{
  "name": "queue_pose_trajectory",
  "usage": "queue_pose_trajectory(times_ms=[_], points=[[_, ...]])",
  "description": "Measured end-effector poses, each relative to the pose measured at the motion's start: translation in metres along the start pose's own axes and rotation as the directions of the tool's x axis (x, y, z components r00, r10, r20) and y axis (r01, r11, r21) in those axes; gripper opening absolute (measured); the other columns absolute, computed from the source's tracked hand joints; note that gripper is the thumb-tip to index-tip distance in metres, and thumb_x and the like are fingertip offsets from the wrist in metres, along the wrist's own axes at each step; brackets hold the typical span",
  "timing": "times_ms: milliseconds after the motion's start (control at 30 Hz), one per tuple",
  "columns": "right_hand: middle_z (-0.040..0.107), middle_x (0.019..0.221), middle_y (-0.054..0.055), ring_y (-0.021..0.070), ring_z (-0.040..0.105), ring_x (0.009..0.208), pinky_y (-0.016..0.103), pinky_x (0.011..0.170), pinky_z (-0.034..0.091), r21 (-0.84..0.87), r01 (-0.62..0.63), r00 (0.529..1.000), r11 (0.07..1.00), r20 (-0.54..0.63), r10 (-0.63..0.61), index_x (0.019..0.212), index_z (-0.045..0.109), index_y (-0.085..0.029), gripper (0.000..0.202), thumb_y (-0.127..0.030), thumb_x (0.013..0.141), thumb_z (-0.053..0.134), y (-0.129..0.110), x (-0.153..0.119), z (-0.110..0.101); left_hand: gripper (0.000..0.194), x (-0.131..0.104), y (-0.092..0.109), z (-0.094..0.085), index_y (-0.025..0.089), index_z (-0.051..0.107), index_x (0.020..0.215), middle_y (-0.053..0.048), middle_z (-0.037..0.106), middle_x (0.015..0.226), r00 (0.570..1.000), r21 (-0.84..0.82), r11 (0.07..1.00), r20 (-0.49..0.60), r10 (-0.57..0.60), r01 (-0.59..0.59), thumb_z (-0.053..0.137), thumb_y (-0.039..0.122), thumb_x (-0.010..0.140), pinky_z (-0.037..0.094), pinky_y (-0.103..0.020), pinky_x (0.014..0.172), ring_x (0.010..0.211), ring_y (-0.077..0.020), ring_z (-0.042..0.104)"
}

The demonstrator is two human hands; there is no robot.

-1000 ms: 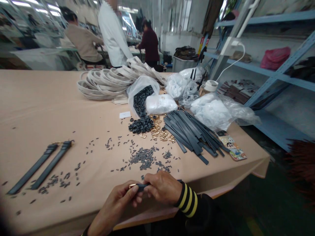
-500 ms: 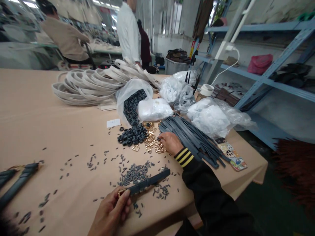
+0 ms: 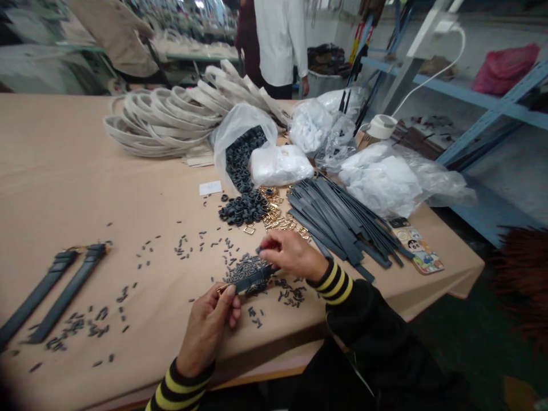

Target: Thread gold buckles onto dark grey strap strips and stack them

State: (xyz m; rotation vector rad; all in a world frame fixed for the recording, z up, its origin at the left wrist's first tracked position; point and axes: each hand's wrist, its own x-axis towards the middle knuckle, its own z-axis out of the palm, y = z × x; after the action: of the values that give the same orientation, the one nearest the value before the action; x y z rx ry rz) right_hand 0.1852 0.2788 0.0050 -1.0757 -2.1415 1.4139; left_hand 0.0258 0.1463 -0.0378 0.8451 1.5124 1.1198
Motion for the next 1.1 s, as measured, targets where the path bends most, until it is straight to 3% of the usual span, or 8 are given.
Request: queue_pose_trajectory(times_ms=[67,200,467,633,833,1000,1100], points=[[0.055,0.065,-0.002,0.0094,0.053,0.053,0.021,0.05,0.044,0.239,-0.062,0.997,0.969,0.049,0.052,0.085,0.054,-0.015,0.014,-0.025,0.075,0.056,-0.001,-0.023,0.028,0.027,-0.003,-0.001,0.002,0.015,0.048,0.064,0.006,0.05,0.048,1.0,-0.046,0.999,-0.02,0.0,-0.001,0.05,0.037,0.079,0.035,-0.016,0.039,0.037,-0.0045,0.042],[0.057,0.071,0.0,0.0101,0.056,0.06,0.022,0.057,0.047,0.38,-0.064,0.991,0.923,-0.082,0.103,0.088,0.056,-0.015,0.017,-0.022,0.073,0.058,0.004,-0.048,0.062,0.024,-0.015,-0.002,0.008,0.015,0.048,0.068,0.006,0.051,0.052,0.999,-0.131,0.991,-0.033,0.013,-0.018,0.052,0.036,0.079,0.035,-0.015,0.039,0.04,-0.0043,0.043],[0.058,0.072,0.0,0.0104,0.058,0.061,0.025,0.062,0.05,0.587,-0.057,0.978,0.808,-0.131,0.164,0.084,0.057,-0.013,0.022,-0.026,0.067,0.065,-0.004,-0.068,0.067,0.025,-0.038,-0.003,0.015,0.015,0.047,0.067,0.005,0.051,0.054,0.996,-0.175,0.981,0.004,0.091,-0.089,0.051,0.036,0.08,0.036,-0.015,0.042,0.044,-0.0043,0.044],[0.059,0.071,0.0,0.0113,0.059,0.061,0.026,0.062,0.051,0.598,-0.025,0.988,0.801,-0.107,0.111,0.082,0.058,-0.013,0.022,-0.026,0.067,0.066,-0.006,-0.081,0.069,0.026,-0.047,-0.003,0.018,0.015,0.048,0.066,0.005,0.05,0.053,0.992,-0.101,0.987,-0.008,0.123,-0.124,0.049,0.036,0.082,0.036,-0.017,0.043,0.044,-0.0051,0.044],[0.058,0.069,0.0,0.0111,0.055,0.064,0.024,0.062,0.046,0.389,0.031,0.977,0.921,-0.208,0.055,0.082,0.061,-0.016,0.015,-0.023,0.069,0.064,-0.012,-0.091,0.077,0.024,-0.061,0.007,0.026,0.016,0.049,0.066,0.006,0.048,0.052,0.975,0.049,0.978,-0.088,0.206,-0.202,0.049,0.035,0.081,0.036,-0.017,0.044,0.044,-0.006,0.043],[0.056,0.069,-0.001,0.0104,0.053,0.059,0.024,0.057,0.046,0.486,0.051,0.985,0.873,-0.169,0.037,0.078,0.06,-0.014,0.016,-0.026,0.068,0.064,-0.012,-0.093,0.081,0.026,-0.067,0.003,0.032,0.016,0.051,0.072,0.004,0.049,0.056,0.971,0.091,0.971,-0.066,0.228,-0.222,0.04,0.036,0.085,0.038,-0.019,0.048,0.049,-0.008,0.045],[0.056,0.068,-0.001,0.01,0.053,0.057,0.023,0.056,0.045,0.392,0.07,0.981,0.917,-0.193,0.008,0.076,0.061,-0.015,0.01,-0.023,0.07,0.063,-0.014,-0.095,0.082,0.03,-0.071,0.0,0.032,0.017,0.052,0.073,0.004,0.048,0.055,0.965,0.186,0.952,-0.06,0.257,-0.242,0.035,0.037,0.087,0.038,-0.02,0.05,0.05,-0.0089,0.046]])
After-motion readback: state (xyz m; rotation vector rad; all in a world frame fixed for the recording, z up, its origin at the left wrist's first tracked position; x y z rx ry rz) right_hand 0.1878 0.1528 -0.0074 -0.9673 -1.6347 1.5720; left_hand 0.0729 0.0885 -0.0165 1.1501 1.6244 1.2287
